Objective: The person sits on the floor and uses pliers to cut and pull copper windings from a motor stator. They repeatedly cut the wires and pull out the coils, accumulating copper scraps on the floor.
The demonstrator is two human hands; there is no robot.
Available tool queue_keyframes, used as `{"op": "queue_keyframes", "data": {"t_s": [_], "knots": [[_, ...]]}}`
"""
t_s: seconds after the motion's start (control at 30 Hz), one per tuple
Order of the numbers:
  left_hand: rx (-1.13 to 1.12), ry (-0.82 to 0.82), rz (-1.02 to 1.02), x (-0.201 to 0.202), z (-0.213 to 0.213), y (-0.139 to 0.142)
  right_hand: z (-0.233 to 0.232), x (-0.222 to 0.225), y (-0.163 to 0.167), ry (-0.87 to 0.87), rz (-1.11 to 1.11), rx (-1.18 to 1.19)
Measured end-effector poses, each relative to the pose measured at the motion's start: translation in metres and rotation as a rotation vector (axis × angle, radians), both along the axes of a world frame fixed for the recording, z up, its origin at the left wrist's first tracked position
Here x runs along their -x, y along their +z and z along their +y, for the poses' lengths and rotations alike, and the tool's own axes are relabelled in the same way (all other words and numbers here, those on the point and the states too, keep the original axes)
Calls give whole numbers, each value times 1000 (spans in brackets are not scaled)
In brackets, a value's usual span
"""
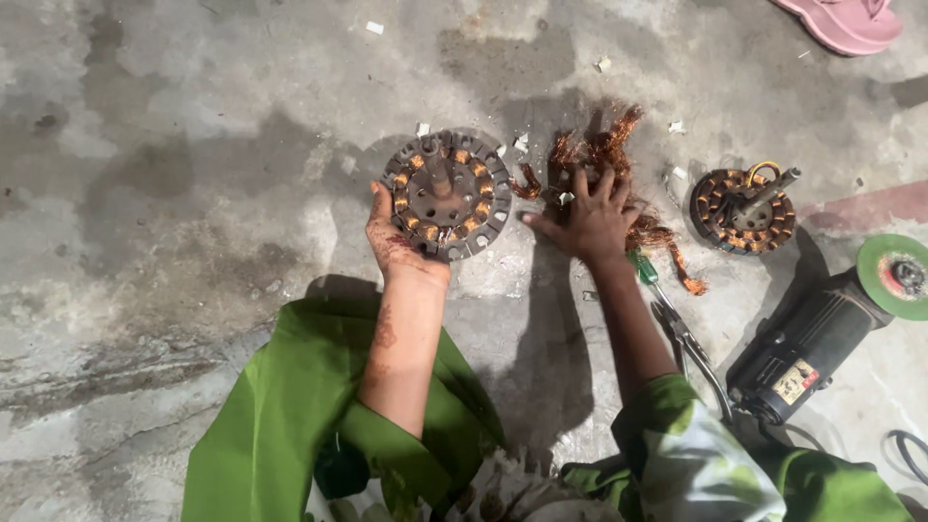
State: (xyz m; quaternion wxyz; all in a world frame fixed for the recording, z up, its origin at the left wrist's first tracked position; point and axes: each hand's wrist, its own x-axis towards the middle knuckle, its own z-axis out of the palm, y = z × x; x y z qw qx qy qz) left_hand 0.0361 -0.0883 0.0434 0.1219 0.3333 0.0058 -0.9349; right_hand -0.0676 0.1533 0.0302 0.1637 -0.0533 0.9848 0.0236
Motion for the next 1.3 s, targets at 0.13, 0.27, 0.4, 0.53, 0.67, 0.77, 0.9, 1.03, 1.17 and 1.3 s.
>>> {"op": "queue_keyframes", "data": {"t_s": [0.13,0.27,0.4,0.53,0.67,0.77,0.9,1.03,1.17,1.3], "knots": [[-33,5,-23,-1,3,5,3,-11,4,112,227,53],[-15,47,59,-2,-1,6,7,-25,55,-106,-52,342],[-18,68,20,-3,-8,6,12,-42,91,142,-362,494],[-14,54,-15,-4,-10,10,6,-25,86,235,-412,585],[-22,40,3,-4,-8,14,-9,-6,66,113,-315,279],[4,28,-103,-3,-5,16,-24,-9,47,4,-178,-25],[-14,15,-134,-1,1,12,-27,-37,33,82,233,-156],[-33,34,-21,-1,2,2,-22,-89,42,255,532,92],[-37,66,-20,-5,-2,-4,-23,-135,38,293,220,95],[-18,65,-55,-8,-8,-5,-10,-112,18,375,122,-66]]}}
